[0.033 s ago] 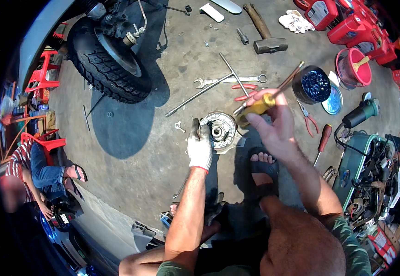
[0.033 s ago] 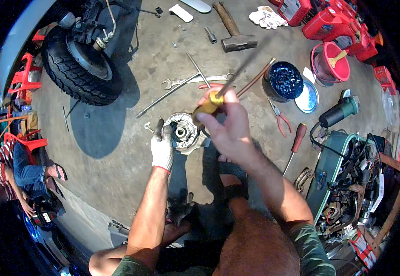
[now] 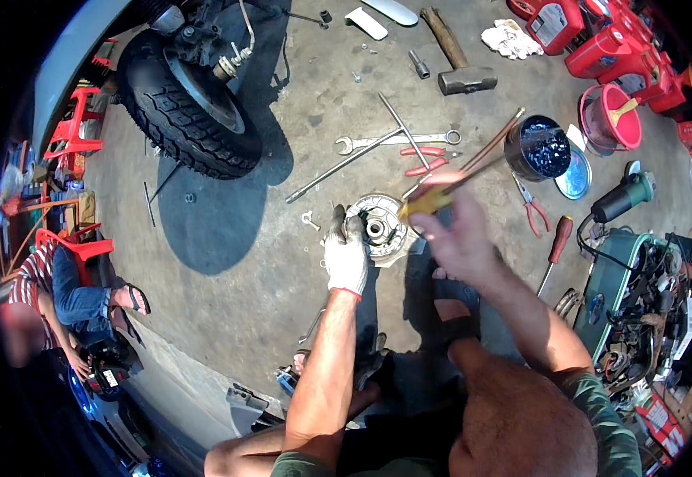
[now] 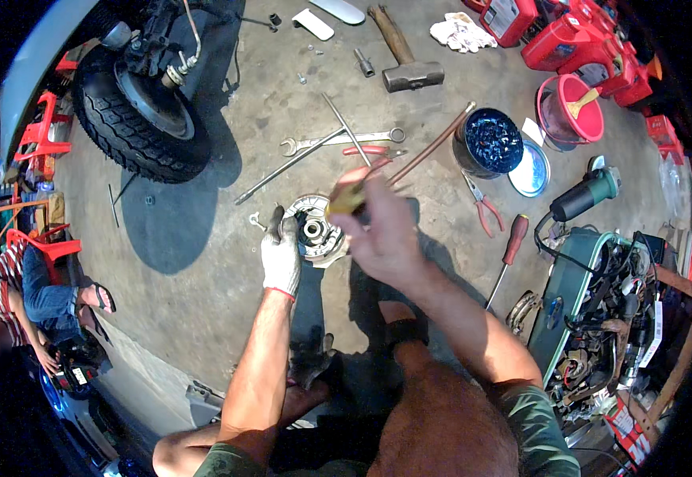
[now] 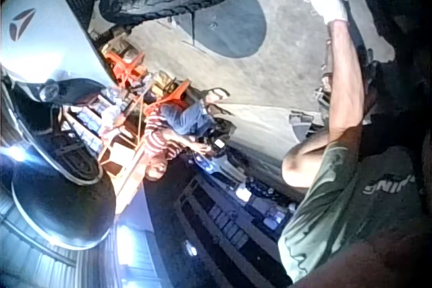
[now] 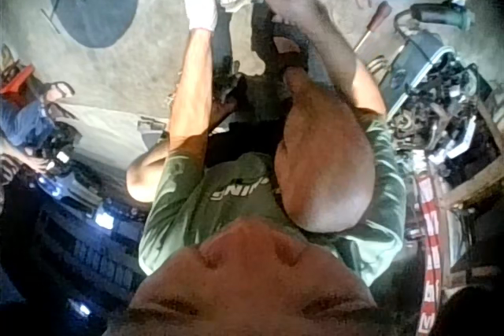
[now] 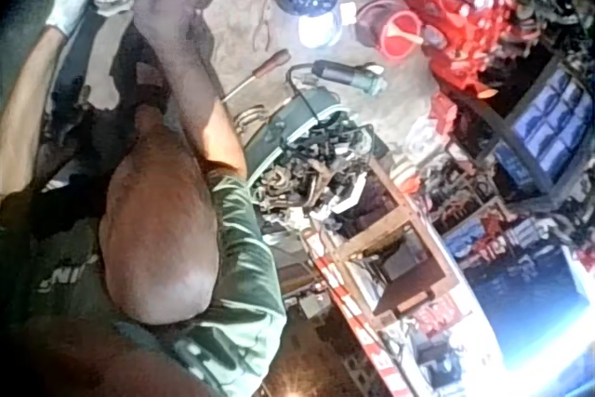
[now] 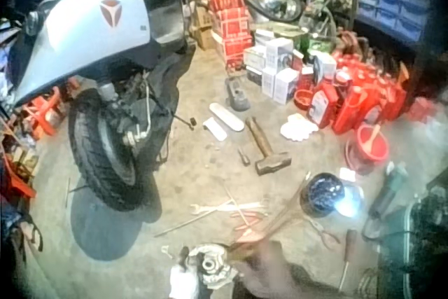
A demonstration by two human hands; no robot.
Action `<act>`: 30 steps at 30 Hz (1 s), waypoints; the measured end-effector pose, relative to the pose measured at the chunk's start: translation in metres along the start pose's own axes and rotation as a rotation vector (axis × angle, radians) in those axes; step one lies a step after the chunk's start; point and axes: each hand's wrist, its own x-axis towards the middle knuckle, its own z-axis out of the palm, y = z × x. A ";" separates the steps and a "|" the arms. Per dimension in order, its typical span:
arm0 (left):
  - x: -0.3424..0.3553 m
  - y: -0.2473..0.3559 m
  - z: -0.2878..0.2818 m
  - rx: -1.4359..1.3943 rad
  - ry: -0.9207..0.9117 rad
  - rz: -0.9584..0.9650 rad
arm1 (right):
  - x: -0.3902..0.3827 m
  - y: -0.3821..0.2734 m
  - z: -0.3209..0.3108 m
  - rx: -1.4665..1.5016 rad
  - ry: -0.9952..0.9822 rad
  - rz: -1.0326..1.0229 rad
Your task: The person cleans and assembles motorcycle brake components by hand, applying grease and attaching a brake shoe to the hub before pointing at the wheel assembly.
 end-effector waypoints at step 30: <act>-0.014 -0.032 -0.029 -1.002 -0.187 -0.442 | -0.024 -0.002 -0.001 0.488 0.213 0.207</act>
